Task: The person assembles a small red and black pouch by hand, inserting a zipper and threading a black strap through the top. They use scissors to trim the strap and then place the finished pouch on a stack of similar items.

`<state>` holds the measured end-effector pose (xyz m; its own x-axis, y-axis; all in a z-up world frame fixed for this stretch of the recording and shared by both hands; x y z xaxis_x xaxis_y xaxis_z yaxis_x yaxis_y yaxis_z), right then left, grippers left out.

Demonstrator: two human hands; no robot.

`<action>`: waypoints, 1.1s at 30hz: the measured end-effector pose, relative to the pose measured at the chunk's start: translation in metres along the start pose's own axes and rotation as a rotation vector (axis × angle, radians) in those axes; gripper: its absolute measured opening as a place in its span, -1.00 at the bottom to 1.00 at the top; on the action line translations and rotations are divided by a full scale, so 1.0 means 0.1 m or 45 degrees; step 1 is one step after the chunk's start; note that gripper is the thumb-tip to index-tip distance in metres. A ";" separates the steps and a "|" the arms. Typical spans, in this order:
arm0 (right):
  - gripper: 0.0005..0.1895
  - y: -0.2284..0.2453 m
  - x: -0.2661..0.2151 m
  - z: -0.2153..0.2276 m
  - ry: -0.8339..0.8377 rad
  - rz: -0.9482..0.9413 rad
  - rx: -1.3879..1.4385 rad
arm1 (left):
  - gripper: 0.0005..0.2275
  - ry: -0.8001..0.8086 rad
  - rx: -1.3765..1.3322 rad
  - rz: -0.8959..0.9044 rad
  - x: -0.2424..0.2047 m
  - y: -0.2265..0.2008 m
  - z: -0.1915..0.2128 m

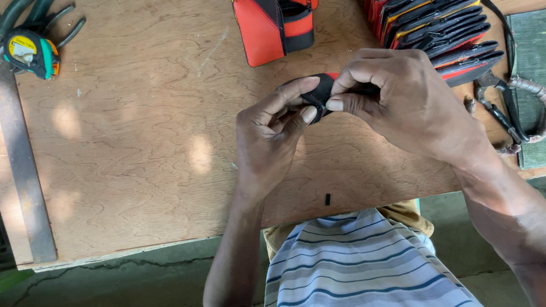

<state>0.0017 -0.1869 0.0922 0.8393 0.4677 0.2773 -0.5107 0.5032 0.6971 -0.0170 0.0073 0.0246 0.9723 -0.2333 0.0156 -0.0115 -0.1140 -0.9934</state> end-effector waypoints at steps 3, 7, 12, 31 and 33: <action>-0.83 0.01 0.01 -0.01 -0.013 0.004 -0.040 | -0.66 0.011 0.001 -0.001 0.00 0.00 0.01; -0.83 0.07 -0.02 -0.05 -0.041 -0.044 -0.068 | -0.67 -0.003 -0.008 -0.005 -0.04 0.00 -0.01; -0.74 0.13 -0.05 -0.04 -0.025 0.016 -0.108 | -0.67 0.009 -0.054 -0.015 -0.04 -0.01 0.01; -0.89 -0.03 -0.14 0.13 -0.048 -0.288 0.206 | -0.76 -0.094 -0.247 0.043 -0.07 0.15 0.09; -0.88 -0.04 -0.15 0.12 -0.047 -0.266 0.198 | -0.76 -0.100 -0.257 0.066 -0.08 0.13 0.10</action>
<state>-0.0064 -0.2045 0.0930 0.9312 0.3372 0.1385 -0.2933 0.4672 0.8341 -0.0230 0.0171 0.0099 0.9843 -0.1686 -0.0517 -0.1007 -0.2965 -0.9497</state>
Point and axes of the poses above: each hand's wrist, its own x-axis towards the middle knuckle, its own z-axis out of the back of the hand, y = z × x, the point moved 2 cm from there along x, towards the middle knuckle, and after that the axes turned 3 degrees about z, right-handed, at the moved point
